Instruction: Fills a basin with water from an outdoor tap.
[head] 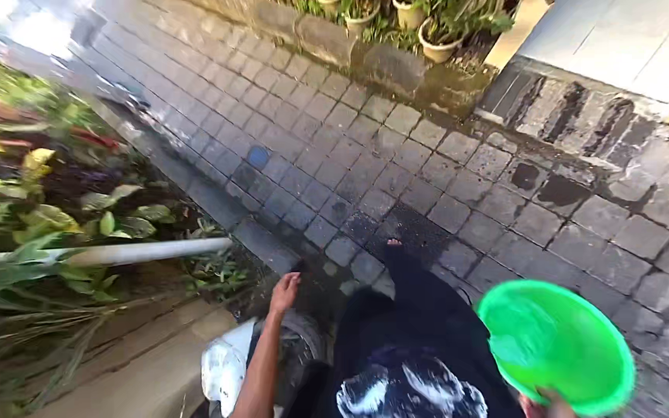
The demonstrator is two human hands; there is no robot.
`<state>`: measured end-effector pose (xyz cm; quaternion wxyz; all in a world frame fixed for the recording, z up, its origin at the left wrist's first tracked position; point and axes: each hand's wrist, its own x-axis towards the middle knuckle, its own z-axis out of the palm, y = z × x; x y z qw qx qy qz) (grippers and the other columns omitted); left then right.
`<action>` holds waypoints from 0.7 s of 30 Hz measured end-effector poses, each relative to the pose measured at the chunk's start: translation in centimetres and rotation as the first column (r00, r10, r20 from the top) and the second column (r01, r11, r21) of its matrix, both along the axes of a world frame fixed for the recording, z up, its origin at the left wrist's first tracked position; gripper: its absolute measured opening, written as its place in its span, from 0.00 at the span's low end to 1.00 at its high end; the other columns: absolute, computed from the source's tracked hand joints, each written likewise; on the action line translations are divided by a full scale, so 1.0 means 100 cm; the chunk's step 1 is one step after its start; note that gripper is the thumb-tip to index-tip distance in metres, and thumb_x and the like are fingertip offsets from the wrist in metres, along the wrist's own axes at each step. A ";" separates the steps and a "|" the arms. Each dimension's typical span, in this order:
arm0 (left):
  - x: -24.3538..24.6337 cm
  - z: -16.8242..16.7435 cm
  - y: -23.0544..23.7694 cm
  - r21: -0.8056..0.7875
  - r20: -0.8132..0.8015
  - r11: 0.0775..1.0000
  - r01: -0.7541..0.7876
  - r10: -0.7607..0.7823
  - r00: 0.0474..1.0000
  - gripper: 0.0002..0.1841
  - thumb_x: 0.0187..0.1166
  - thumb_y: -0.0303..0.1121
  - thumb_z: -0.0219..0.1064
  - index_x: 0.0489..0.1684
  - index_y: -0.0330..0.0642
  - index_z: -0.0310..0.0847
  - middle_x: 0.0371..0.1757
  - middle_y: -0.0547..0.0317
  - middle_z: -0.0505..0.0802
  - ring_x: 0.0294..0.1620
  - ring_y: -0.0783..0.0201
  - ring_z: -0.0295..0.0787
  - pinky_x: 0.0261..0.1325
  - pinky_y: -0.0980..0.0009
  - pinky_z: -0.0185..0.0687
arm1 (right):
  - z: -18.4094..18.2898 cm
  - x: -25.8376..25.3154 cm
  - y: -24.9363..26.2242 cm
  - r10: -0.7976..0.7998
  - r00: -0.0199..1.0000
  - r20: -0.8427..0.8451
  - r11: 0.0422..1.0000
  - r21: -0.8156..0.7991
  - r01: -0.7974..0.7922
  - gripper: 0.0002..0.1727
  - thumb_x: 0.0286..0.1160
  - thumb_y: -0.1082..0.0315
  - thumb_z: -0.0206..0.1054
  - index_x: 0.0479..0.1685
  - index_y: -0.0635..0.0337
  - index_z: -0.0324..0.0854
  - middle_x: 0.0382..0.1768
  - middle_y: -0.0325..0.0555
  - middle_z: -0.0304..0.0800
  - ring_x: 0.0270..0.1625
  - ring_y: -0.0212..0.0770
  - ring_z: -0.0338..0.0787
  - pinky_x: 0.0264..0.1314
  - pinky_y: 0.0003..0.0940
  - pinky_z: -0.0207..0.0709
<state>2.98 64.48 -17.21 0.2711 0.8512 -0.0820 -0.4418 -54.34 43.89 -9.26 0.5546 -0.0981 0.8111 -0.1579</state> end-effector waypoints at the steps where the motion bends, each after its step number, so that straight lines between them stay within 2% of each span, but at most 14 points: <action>1: -0.001 -0.011 0.021 0.103 -0.085 0.994 -0.024 0.033 0.996 0.21 0.94 0.40 0.51 0.74 0.37 0.78 0.64 0.41 0.91 0.61 0.49 0.91 0.67 0.49 0.85 | -0.015 0.026 -0.030 -0.006 1.000 0.002 1.000 -0.018 0.006 0.17 0.90 0.60 0.51 0.68 0.58 0.67 0.39 0.43 0.80 0.31 0.30 0.83 0.34 0.28 0.81; 2: -0.005 -0.015 0.040 0.187 -0.179 0.981 -0.052 0.086 0.980 0.22 0.94 0.41 0.51 0.74 0.36 0.78 0.64 0.40 0.90 0.61 0.47 0.91 0.67 0.48 0.84 | -0.030 0.055 -0.062 -0.035 0.999 -0.004 0.998 -0.054 0.035 0.12 0.87 0.61 0.53 0.60 0.57 0.69 0.33 0.41 0.80 0.25 0.29 0.82 0.25 0.26 0.80; 3: -0.010 -0.012 0.053 0.258 -0.259 0.962 -0.088 0.156 0.953 0.22 0.95 0.42 0.51 0.74 0.34 0.77 0.63 0.37 0.90 0.59 0.46 0.90 0.65 0.47 0.84 | -0.039 0.090 -0.097 -0.064 0.998 0.017 0.994 -0.091 0.065 0.09 0.85 0.63 0.54 0.55 0.55 0.69 0.30 0.40 0.79 0.22 0.29 0.81 0.23 0.25 0.79; 6: -0.015 0.018 0.061 0.468 -0.372 0.859 -0.207 0.403 0.836 0.23 0.95 0.42 0.50 0.75 0.34 0.75 0.61 0.37 0.89 0.53 0.47 0.89 0.58 0.49 0.83 | -0.044 0.224 -0.206 -0.036 0.996 0.082 0.984 -0.169 0.050 0.05 0.84 0.68 0.53 0.52 0.53 0.69 0.31 0.39 0.79 0.24 0.28 0.81 0.25 0.23 0.80; 8: 0.000 0.032 0.049 0.575 -0.397 0.768 -0.283 0.564 0.724 0.22 0.95 0.39 0.52 0.78 0.35 0.73 0.66 0.34 0.87 0.61 0.40 0.86 0.63 0.41 0.79 | -0.043 0.320 -0.274 0.063 0.995 0.082 0.980 -0.191 -0.047 0.07 0.84 0.69 0.53 0.55 0.53 0.69 0.34 0.40 0.79 0.27 0.30 0.82 0.28 0.25 0.81; 9: 0.016 0.027 0.048 0.619 -0.425 0.734 -0.280 0.613 0.666 0.22 0.94 0.39 0.53 0.79 0.36 0.73 0.69 0.34 0.87 0.65 0.39 0.85 0.66 0.39 0.78 | -0.044 0.369 -0.303 0.100 0.990 0.096 0.978 -0.193 -0.080 0.08 0.83 0.69 0.53 0.56 0.53 0.68 0.36 0.41 0.79 0.29 0.31 0.82 0.31 0.27 0.81; 11: 0.061 0.011 0.056 0.628 -0.552 0.748 -0.216 0.623 0.554 0.24 0.94 0.43 0.54 0.81 0.40 0.71 0.72 0.36 0.84 0.67 0.42 0.81 0.68 0.42 0.73 | -0.038 0.465 -0.349 0.116 0.989 0.096 0.978 -0.184 -0.097 0.07 0.82 0.69 0.53 0.54 0.53 0.68 0.35 0.41 0.79 0.29 0.32 0.83 0.31 0.28 0.82; 12: 0.093 -0.010 0.059 0.553 -0.595 0.804 -0.219 0.565 0.572 0.25 0.93 0.46 0.55 0.80 0.41 0.72 0.70 0.35 0.85 0.64 0.42 0.84 0.64 0.42 0.79 | -0.035 0.519 -0.372 0.112 0.990 0.087 0.977 -0.190 -0.094 0.05 0.82 0.69 0.54 0.51 0.53 0.68 0.32 0.41 0.80 0.26 0.31 0.83 0.28 0.26 0.82; 13: 0.136 -0.028 0.045 0.471 -0.613 0.847 -0.248 0.516 0.599 0.26 0.92 0.48 0.55 0.79 0.40 0.73 0.66 0.35 0.87 0.59 0.42 0.87 0.59 0.43 0.83 | -0.033 0.574 -0.398 0.125 0.988 0.096 0.974 -0.204 -0.103 0.05 0.82 0.69 0.54 0.50 0.53 0.68 0.31 0.41 0.80 0.25 0.31 0.83 0.27 0.26 0.82; 14: 0.191 -0.030 0.015 0.445 -0.605 0.855 -0.266 0.506 0.615 0.25 0.92 0.48 0.53 0.77 0.41 0.74 0.62 0.37 0.88 0.54 0.45 0.87 0.55 0.47 0.83 | -0.028 0.622 -0.420 0.143 0.984 0.106 0.970 -0.213 -0.118 0.05 0.82 0.69 0.54 0.51 0.53 0.68 0.31 0.41 0.79 0.25 0.31 0.83 0.28 0.26 0.83; 16: 0.336 -0.015 -0.063 0.405 -0.506 0.856 -0.320 0.502 0.702 0.24 0.95 0.46 0.48 0.78 0.39 0.73 0.64 0.39 0.87 0.53 0.49 0.86 0.56 0.51 0.81 | -0.019 0.713 -0.456 0.213 0.971 0.111 0.956 -0.227 -0.184 0.06 0.81 0.70 0.54 0.52 0.53 0.67 0.33 0.42 0.78 0.26 0.32 0.82 0.29 0.26 0.82; 17: 0.414 -0.010 -0.097 0.325 -0.406 0.865 -0.383 0.494 0.769 0.24 0.95 0.44 0.48 0.78 0.37 0.73 0.63 0.39 0.88 0.53 0.51 0.86 0.56 0.52 0.81 | -0.013 0.761 -0.472 0.259 0.960 0.104 0.946 -0.229 -0.230 0.07 0.81 0.70 0.54 0.52 0.52 0.67 0.33 0.41 0.78 0.27 0.31 0.82 0.29 0.26 0.82; 19: 0.563 0.002 -0.155 0.072 -0.208 0.875 -0.479 0.482 0.851 0.23 0.95 0.42 0.49 0.79 0.37 0.73 0.66 0.40 0.89 0.60 0.50 0.90 0.63 0.51 0.85 | -0.002 0.866 -0.501 0.369 0.927 0.065 0.911 -0.225 -0.347 0.07 0.82 0.70 0.54 0.53 0.52 0.67 0.34 0.41 0.77 0.27 0.31 0.80 0.30 0.25 0.80; 21: 0.695 0.029 -0.204 -0.152 -0.091 0.859 -0.488 0.480 0.873 0.23 0.94 0.42 0.48 0.79 0.41 0.74 0.67 0.46 0.90 0.63 0.53 0.91 0.64 0.52 0.86 | 0.005 0.971 -0.524 0.480 0.877 0.023 0.860 -0.211 -0.465 0.08 0.82 0.70 0.53 0.55 0.54 0.67 0.36 0.42 0.74 0.29 0.33 0.77 0.31 0.28 0.77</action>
